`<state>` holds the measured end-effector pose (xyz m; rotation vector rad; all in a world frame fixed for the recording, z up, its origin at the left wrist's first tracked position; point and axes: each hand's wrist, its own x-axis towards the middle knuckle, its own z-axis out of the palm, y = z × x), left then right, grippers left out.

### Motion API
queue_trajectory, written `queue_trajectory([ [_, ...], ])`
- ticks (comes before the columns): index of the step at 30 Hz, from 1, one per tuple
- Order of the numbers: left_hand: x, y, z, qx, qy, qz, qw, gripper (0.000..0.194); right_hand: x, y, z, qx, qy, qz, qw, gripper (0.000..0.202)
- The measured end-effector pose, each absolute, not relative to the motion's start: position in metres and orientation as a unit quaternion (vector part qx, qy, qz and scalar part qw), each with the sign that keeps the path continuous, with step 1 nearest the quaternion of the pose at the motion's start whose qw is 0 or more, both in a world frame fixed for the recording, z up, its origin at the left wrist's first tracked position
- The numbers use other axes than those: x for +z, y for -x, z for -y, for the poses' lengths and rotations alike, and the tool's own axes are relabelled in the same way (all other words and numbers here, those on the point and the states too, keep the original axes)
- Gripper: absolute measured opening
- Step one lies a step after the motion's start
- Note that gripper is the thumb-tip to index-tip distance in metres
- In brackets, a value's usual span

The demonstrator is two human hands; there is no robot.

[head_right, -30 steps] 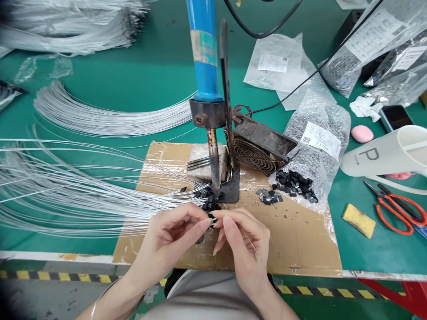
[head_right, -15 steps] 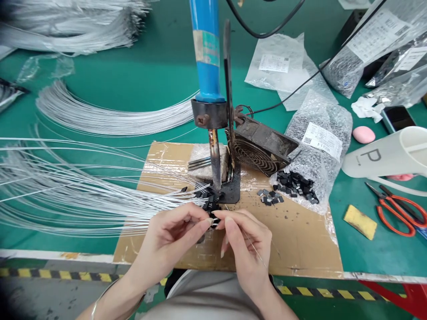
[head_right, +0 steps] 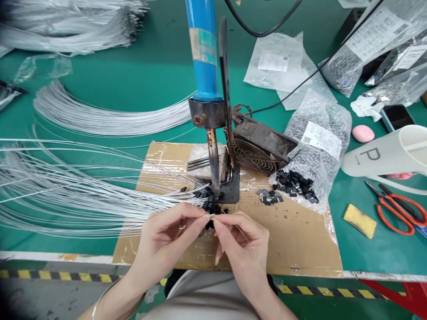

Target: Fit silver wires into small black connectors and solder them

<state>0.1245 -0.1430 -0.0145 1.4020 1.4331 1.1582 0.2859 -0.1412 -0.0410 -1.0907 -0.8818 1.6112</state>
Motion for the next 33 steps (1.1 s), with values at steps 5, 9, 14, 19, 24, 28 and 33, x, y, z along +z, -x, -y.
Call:
queue_trajectory([
  [5,-0.015,-0.123,0.144,0.465,-0.565,-0.55,0.402,0.017,-0.042,-0.286,0.141,0.684,0.438,0.335,0.478,0.005],
  [9,-0.016,-0.123,0.145,0.467,-0.57,-0.541,0.405,0.018,-0.042,-0.286,0.141,0.695,0.432,0.323,0.475,0.006],
  [14,-0.015,-0.123,0.145,0.466,-0.58,-0.534,0.402,0.019,-0.041,-0.286,0.14,0.703,0.431,0.311,0.473,0.006],
  [19,-0.015,-0.123,0.144,0.461,-0.593,-0.533,0.389,0.019,-0.043,-0.288,0.141,0.718,0.427,0.299,0.46,0.007],
  [24,-0.015,-0.124,0.144,0.455,-0.596,-0.54,0.381,0.016,-0.043,-0.29,0.139,0.728,0.425,0.287,0.454,0.01],
  [28,-0.014,-0.123,0.144,0.439,-0.604,-0.54,0.389,0.016,-0.033,-0.293,0.134,0.741,0.446,0.268,0.423,0.018],
  [33,-0.014,-0.122,0.143,0.432,-0.603,-0.538,0.401,0.016,-0.022,-0.297,0.127,0.754,0.463,0.262,0.386,0.022],
])
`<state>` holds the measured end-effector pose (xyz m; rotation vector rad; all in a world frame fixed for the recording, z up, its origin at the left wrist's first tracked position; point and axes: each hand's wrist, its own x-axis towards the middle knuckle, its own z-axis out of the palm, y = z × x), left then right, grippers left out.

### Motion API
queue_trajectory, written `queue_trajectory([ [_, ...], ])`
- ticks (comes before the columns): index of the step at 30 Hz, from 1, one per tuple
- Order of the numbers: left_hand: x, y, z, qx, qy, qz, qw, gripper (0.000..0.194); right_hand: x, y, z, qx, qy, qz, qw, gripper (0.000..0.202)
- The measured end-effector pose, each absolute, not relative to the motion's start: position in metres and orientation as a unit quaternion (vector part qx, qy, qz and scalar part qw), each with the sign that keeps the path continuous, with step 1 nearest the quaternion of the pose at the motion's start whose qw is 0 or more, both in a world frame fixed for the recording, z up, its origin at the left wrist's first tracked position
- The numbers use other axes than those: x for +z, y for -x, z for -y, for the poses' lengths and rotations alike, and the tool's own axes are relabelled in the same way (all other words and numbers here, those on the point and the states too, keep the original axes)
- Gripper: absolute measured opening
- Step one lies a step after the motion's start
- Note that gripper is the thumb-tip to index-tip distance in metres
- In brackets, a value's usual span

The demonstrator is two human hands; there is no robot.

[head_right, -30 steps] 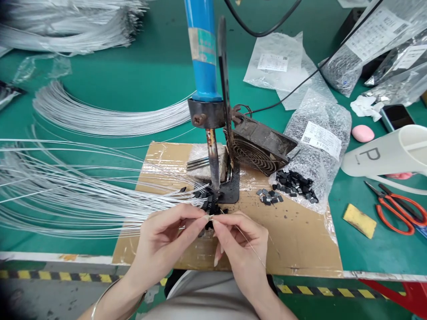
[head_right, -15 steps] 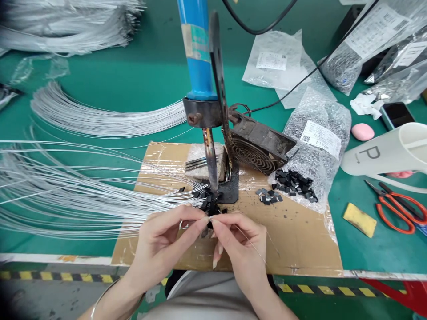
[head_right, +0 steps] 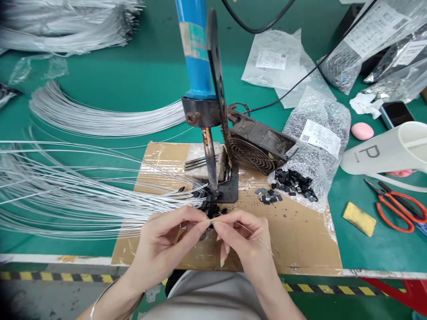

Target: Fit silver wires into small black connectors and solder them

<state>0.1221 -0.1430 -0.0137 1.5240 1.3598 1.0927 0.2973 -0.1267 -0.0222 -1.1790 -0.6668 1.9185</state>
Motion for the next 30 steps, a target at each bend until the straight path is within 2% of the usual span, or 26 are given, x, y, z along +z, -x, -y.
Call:
queue_trajectory([
  [6,-0.016,-0.1242,0.1446,0.447,-0.58,-0.54,0.415,0.016,-0.0227,-0.2962,0.1284,0.751,0.47,0.257,0.386,0.023],
  [21,-0.0206,-0.1288,0.1488,0.451,-0.61,-0.545,0.357,0.016,-0.0242,-0.2909,0.1332,0.737,0.472,0.245,0.418,0.022],
  [30,-0.0179,-0.1254,0.1458,0.434,-0.624,-0.538,0.365,0.016,-0.0217,-0.2994,0.1245,0.761,0.467,0.251,0.375,0.024],
])
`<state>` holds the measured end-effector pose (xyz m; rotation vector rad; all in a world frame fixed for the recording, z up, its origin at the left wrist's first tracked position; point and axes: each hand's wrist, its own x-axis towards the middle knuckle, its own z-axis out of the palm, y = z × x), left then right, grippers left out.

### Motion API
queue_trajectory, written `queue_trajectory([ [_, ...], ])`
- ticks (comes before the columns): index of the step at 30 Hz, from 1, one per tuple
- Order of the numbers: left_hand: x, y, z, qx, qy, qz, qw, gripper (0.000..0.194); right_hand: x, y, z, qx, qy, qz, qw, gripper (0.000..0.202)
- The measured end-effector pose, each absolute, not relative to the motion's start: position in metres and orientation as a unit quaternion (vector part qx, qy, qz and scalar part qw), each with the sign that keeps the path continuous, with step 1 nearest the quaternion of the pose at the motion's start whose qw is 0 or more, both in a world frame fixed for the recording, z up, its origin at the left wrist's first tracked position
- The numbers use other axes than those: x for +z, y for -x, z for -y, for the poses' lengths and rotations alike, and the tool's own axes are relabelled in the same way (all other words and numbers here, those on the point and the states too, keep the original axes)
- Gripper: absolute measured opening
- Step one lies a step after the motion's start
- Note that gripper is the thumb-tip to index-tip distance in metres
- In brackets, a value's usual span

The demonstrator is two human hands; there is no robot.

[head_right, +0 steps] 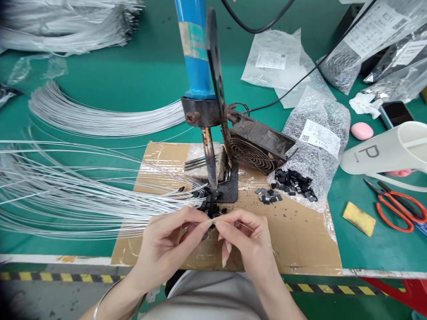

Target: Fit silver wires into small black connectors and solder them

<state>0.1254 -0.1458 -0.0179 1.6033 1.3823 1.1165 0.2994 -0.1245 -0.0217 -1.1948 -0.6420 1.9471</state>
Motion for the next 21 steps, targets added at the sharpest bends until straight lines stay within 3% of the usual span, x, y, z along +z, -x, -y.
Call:
queue_trajectory([
  [21,-0.02,-0.128,0.149,0.448,-0.579,-0.553,0.398,0.016,-0.025,-0.297,0.129,0.775,0.455,0.224,0.378,0.024],
])
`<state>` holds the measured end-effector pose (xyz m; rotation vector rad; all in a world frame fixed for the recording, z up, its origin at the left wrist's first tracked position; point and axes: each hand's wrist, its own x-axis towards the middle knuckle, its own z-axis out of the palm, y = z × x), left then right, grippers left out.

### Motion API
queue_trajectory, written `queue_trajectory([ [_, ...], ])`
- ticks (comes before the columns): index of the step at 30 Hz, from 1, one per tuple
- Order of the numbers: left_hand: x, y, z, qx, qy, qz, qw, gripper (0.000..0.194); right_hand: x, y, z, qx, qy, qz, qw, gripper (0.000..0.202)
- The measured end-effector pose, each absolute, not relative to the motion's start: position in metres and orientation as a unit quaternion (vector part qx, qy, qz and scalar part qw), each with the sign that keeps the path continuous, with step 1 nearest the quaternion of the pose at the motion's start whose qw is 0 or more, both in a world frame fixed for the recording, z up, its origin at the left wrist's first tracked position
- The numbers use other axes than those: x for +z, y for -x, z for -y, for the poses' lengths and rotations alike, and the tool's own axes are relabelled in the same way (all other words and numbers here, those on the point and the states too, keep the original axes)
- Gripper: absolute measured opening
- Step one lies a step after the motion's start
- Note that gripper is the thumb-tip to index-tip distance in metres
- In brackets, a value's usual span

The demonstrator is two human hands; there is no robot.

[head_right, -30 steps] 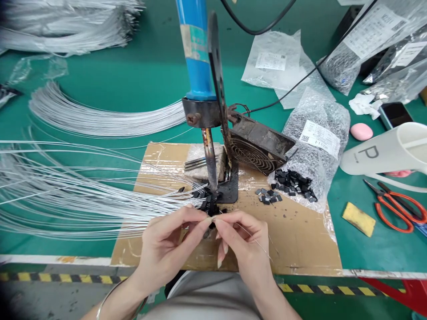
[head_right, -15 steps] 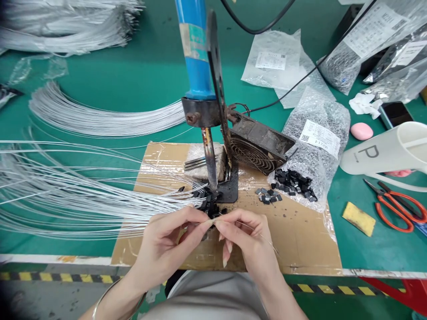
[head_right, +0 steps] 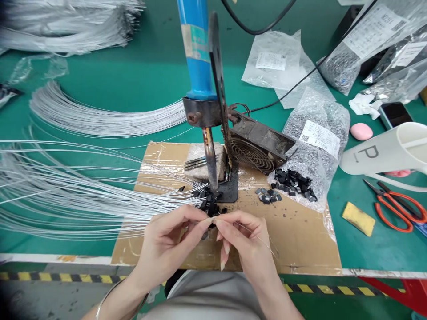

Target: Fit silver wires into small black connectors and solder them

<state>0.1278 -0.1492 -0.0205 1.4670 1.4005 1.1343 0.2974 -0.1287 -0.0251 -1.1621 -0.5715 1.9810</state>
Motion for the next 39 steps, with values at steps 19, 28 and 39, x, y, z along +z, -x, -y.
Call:
queue_trajectory([
  [19,-0.024,-0.13,0.154,0.453,-0.552,-0.564,0.415,0.016,-0.039,-0.292,0.135,0.754,0.417,0.265,0.432,0.015],
  [28,-0.023,-0.128,0.152,0.436,-0.544,-0.556,0.452,0.017,-0.029,-0.297,0.134,0.749,0.463,0.252,0.401,0.024],
  [39,-0.02,-0.127,0.15,0.421,-0.545,-0.557,0.464,0.02,-0.024,-0.298,0.131,0.754,0.471,0.246,0.385,0.026],
])
